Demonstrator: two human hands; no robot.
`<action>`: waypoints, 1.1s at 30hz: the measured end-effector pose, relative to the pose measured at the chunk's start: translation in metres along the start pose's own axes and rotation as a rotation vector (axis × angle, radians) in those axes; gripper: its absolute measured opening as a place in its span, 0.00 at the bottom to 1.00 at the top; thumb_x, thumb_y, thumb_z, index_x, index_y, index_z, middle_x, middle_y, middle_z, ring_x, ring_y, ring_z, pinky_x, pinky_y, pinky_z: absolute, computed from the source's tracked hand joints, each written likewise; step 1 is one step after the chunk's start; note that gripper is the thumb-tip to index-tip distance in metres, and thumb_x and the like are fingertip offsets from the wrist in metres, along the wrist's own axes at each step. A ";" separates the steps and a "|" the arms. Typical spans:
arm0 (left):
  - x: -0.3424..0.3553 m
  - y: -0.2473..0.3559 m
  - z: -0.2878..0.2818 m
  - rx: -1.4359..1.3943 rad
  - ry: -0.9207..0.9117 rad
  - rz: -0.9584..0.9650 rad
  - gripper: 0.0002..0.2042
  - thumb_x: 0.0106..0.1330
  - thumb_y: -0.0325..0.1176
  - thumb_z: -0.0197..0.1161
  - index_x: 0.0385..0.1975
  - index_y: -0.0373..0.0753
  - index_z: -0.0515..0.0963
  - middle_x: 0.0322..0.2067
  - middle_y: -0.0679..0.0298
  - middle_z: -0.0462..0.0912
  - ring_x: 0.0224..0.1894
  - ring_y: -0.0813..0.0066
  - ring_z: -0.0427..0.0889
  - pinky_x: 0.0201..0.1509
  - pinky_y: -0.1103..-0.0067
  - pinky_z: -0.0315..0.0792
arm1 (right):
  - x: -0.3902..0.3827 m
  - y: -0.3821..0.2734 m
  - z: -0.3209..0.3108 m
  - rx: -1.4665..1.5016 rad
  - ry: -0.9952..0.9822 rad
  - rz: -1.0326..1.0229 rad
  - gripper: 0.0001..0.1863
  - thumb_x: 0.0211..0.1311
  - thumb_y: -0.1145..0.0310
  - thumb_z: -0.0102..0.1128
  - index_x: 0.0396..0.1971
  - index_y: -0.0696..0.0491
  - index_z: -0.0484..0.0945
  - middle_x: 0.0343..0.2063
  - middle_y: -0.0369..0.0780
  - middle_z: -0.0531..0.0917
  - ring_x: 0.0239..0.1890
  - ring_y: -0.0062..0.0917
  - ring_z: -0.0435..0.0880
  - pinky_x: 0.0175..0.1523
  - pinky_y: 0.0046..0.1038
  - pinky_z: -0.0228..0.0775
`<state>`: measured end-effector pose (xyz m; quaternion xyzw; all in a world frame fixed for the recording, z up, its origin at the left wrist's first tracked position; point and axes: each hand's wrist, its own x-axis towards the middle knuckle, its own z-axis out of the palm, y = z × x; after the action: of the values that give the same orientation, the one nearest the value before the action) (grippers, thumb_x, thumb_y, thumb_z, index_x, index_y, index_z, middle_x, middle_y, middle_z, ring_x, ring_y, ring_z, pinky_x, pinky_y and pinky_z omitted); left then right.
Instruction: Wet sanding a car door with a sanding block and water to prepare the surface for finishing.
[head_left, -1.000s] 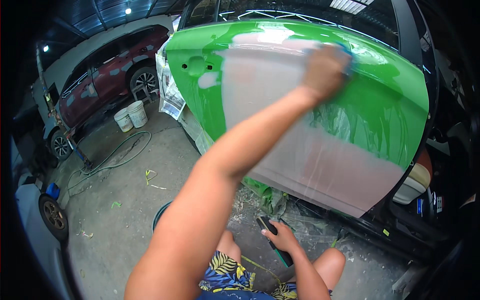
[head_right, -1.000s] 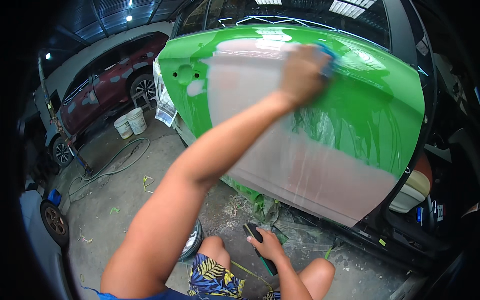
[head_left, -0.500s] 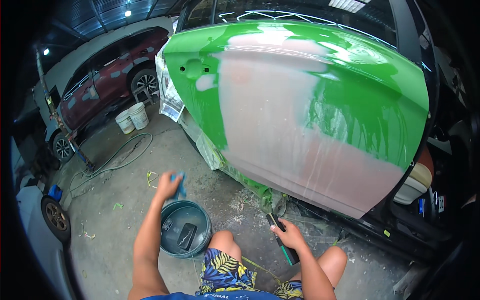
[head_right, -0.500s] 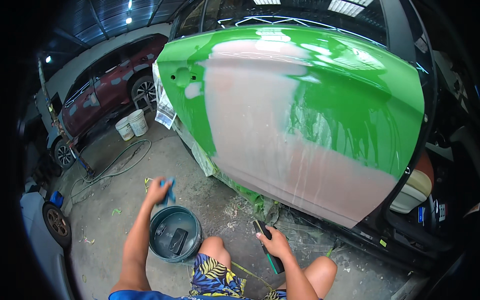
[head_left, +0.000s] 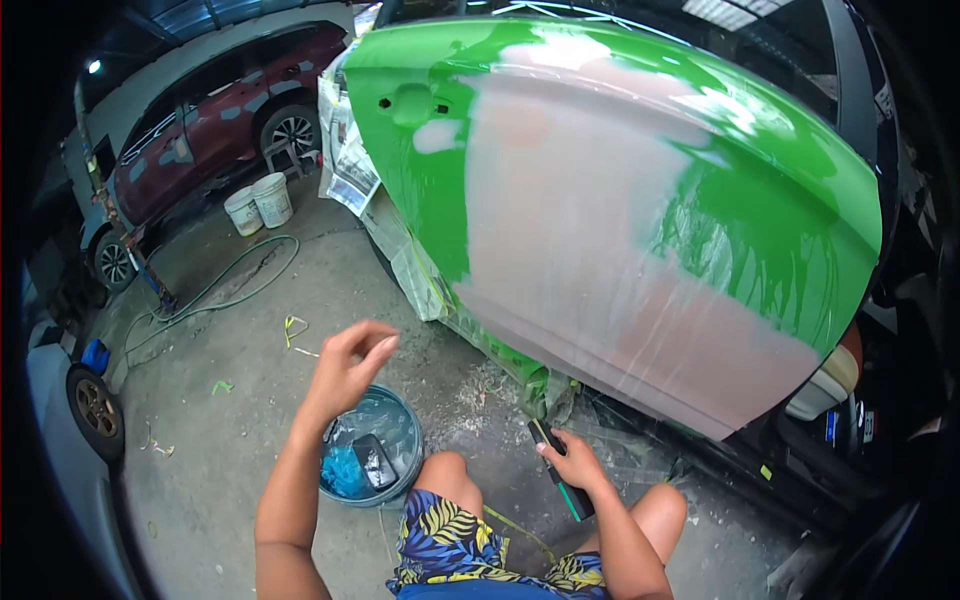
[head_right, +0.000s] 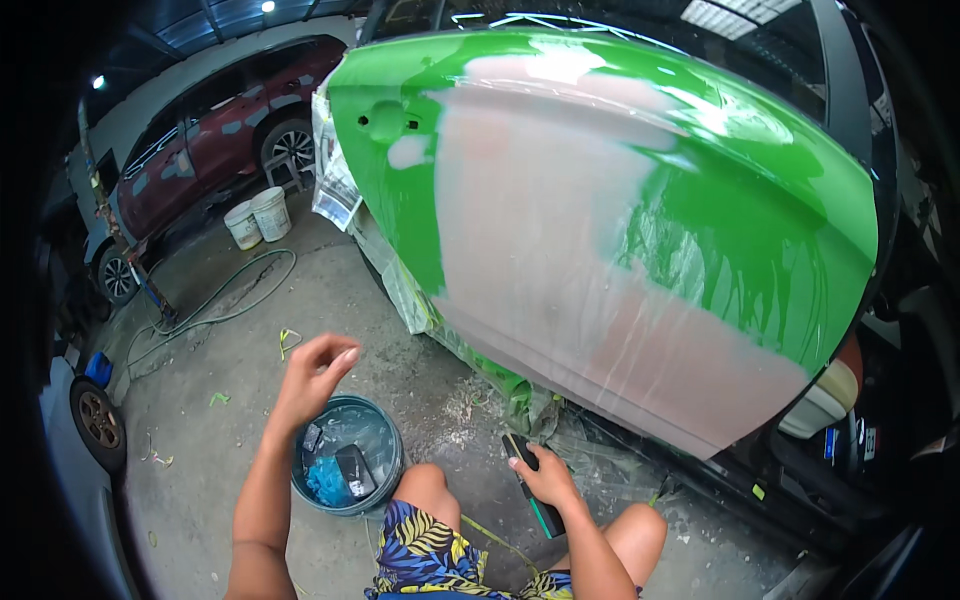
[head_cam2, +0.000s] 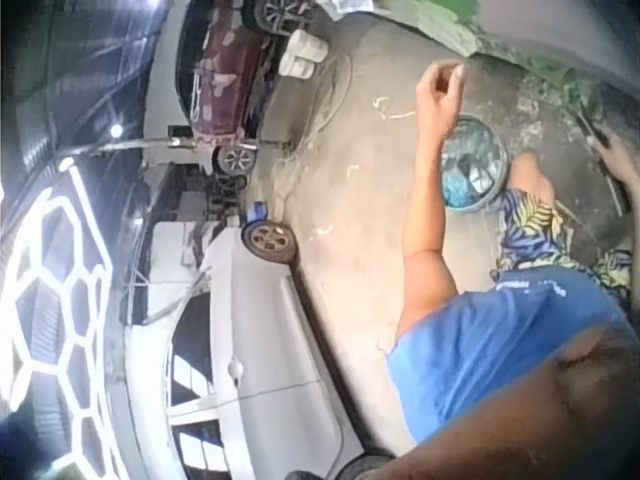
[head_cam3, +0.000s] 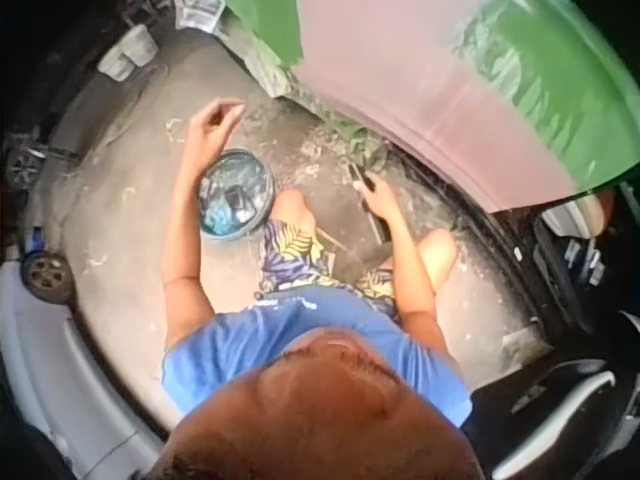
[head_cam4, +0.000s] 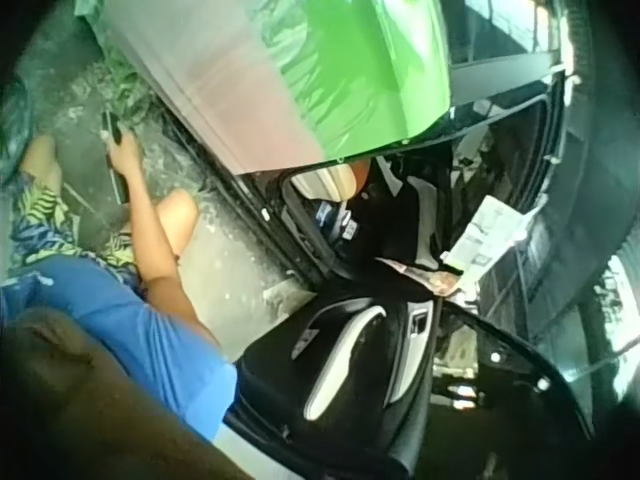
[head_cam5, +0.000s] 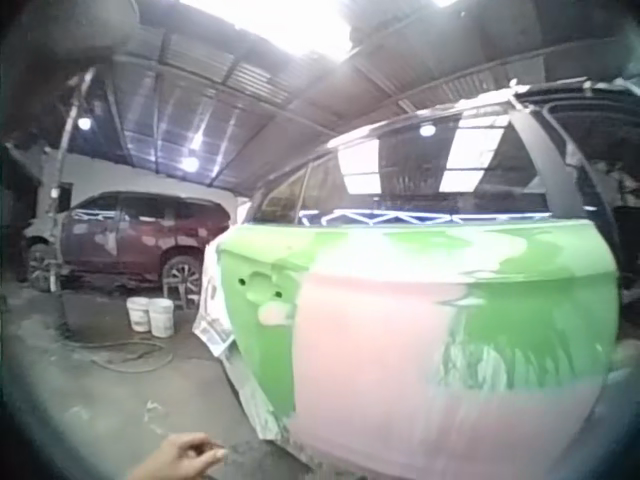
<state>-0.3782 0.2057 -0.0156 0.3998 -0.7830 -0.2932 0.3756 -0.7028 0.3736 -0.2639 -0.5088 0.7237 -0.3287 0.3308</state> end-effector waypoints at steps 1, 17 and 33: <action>0.014 0.010 0.012 0.002 -0.081 0.019 0.11 0.71 0.36 0.71 0.37 0.34 0.83 0.25 0.71 0.80 0.31 0.85 0.75 0.35 0.80 0.72 | -0.003 -0.002 -0.001 -0.012 0.005 0.011 0.42 0.67 0.41 0.68 0.67 0.61 0.76 0.58 0.56 0.84 0.59 0.46 0.86 0.64 0.39 0.76; -0.010 0.171 0.066 -0.950 -0.271 0.804 0.10 0.71 0.22 0.63 0.26 0.37 0.75 0.14 0.66 0.70 0.11 0.79 0.64 0.15 0.78 0.53 | -0.044 0.000 -0.025 -0.070 0.106 0.302 0.42 0.67 0.39 0.66 0.68 0.59 0.76 0.61 0.59 0.81 0.65 0.52 0.80 0.70 0.44 0.70; -0.033 0.168 0.003 -1.105 -0.677 1.031 0.07 0.76 0.31 0.62 0.38 0.45 0.88 0.20 0.57 0.80 0.14 0.67 0.67 0.24 0.68 0.63 | -0.029 -0.025 0.001 -0.109 -0.043 0.216 0.44 0.66 0.36 0.65 0.69 0.57 0.76 0.57 0.59 0.84 0.60 0.50 0.84 0.65 0.43 0.74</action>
<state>-0.4360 0.3194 0.0985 -0.3613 -0.6820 -0.5313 0.3493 -0.6818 0.3948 -0.2400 -0.4518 0.7838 -0.2406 0.3515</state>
